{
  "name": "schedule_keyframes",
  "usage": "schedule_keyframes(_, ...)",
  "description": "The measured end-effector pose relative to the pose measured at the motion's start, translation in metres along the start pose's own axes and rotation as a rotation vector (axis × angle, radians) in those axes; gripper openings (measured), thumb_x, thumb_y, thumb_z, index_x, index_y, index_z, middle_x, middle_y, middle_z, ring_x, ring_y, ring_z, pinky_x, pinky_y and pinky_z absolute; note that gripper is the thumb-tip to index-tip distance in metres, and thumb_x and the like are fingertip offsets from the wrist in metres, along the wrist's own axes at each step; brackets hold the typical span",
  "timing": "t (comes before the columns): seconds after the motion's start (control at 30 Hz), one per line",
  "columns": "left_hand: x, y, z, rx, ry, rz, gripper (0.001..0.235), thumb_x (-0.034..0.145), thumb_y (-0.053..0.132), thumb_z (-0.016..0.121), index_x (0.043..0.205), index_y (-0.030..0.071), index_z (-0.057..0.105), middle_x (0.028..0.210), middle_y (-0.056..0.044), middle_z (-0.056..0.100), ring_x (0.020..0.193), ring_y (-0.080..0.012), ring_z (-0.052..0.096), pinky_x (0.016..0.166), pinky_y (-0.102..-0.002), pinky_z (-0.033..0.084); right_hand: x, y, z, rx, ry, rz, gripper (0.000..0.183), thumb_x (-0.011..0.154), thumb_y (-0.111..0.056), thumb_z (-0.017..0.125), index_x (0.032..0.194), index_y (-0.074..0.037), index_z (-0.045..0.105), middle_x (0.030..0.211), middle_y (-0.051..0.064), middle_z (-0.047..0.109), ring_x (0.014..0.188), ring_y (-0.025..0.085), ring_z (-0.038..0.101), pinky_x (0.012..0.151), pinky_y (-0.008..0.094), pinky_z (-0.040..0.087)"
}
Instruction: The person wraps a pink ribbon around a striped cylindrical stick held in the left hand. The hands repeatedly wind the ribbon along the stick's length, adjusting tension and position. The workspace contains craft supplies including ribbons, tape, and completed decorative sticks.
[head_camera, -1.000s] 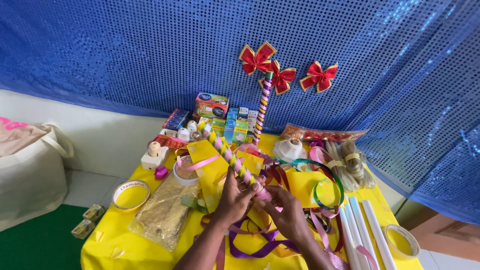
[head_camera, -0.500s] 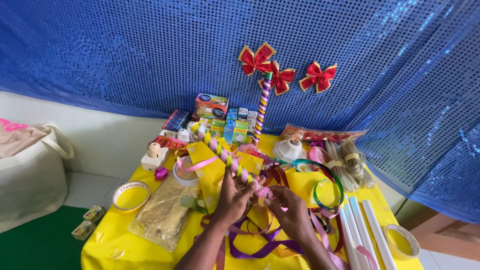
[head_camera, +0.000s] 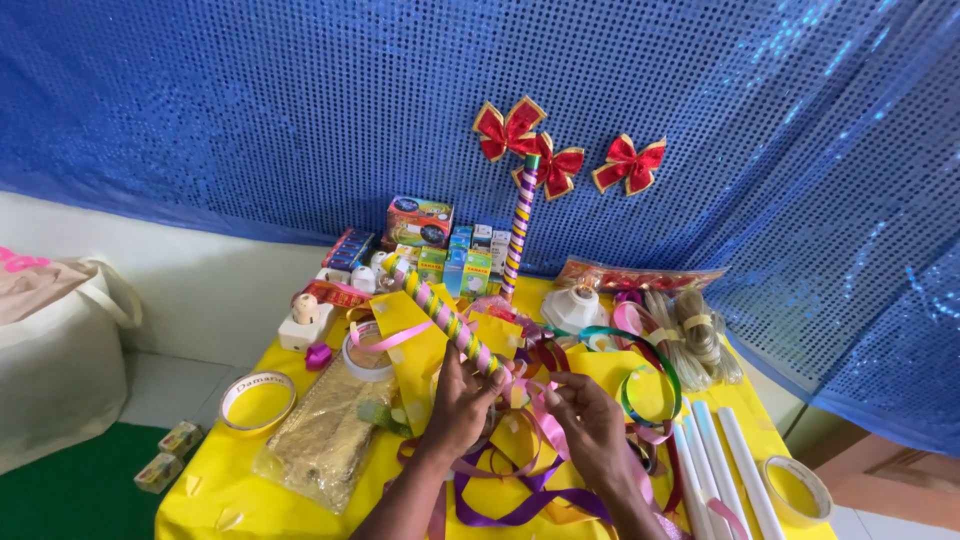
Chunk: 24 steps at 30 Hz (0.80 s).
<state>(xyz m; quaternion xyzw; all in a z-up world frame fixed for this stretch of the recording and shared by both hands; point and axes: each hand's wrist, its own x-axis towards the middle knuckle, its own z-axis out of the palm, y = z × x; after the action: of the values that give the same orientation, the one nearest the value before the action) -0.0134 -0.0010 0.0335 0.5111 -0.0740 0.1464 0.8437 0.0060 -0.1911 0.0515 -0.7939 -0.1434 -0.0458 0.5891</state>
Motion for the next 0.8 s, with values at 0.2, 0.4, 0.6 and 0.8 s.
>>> schedule_keyframes(0.2, -0.002, 0.003, 0.005, -0.008, 0.058, -0.045, 0.079, 0.084, 0.018, 0.074, 0.153, 0.012, 0.036, 0.117, -0.026, 0.072, 0.111, -0.0331, 0.076, 0.101, -0.044, 0.061, -0.003, 0.006, -0.001, 0.241, -0.011, 0.024, 0.021, 0.090, -0.004, 0.073, 0.110, 0.002, 0.074, 0.087, 0.013, 0.077, 0.080, 0.023, 0.075, 0.075, 0.033, 0.065)
schedule_keyframes(0.4, 0.005, -0.011, -0.001, -0.064, 0.144, -0.076, 0.085, 0.083, 0.012, 0.074, 0.157, 0.014, 0.032, 0.113, -0.029, 0.073, 0.107, -0.0408, 0.079, 0.099, -0.048, 0.060, 0.008, 0.037, 0.004, 0.378, -0.005, -0.109, 0.019, 0.086, -0.009, 0.079, 0.102, 0.003, 0.079, 0.077, 0.009, 0.075, 0.072, 0.020, 0.070, 0.071, 0.033, 0.057)
schedule_keyframes(0.6, 0.003, -0.006, 0.001, -0.043, 0.170, -0.043, 0.090, 0.081, 0.012, 0.076, 0.159, 0.017, 0.031, 0.106, -0.024, 0.068, 0.108, -0.0349, 0.074, 0.101, -0.050, 0.061, 0.005, 0.024, 0.007, 0.450, -0.046, 0.087, 0.018, 0.090, 0.001, 0.076, 0.106, 0.008, 0.075, 0.075, 0.017, 0.072, 0.060, 0.026, 0.070, 0.061, 0.036, 0.060)
schedule_keyframes(0.8, 0.002, 0.003, 0.005, 0.031, 0.196, -0.007, 0.085, 0.082, 0.015, 0.074, 0.157, 0.016, 0.035, 0.110, -0.029, 0.075, 0.110, -0.0367, 0.076, 0.104, -0.050, 0.060, -0.001, -0.010, 0.003, 0.344, -0.141, 0.307, 0.031, 0.095, -0.013, 0.072, 0.120, 0.004, 0.077, 0.076, 0.015, 0.069, 0.053, 0.019, 0.059, 0.047, 0.028, 0.048)
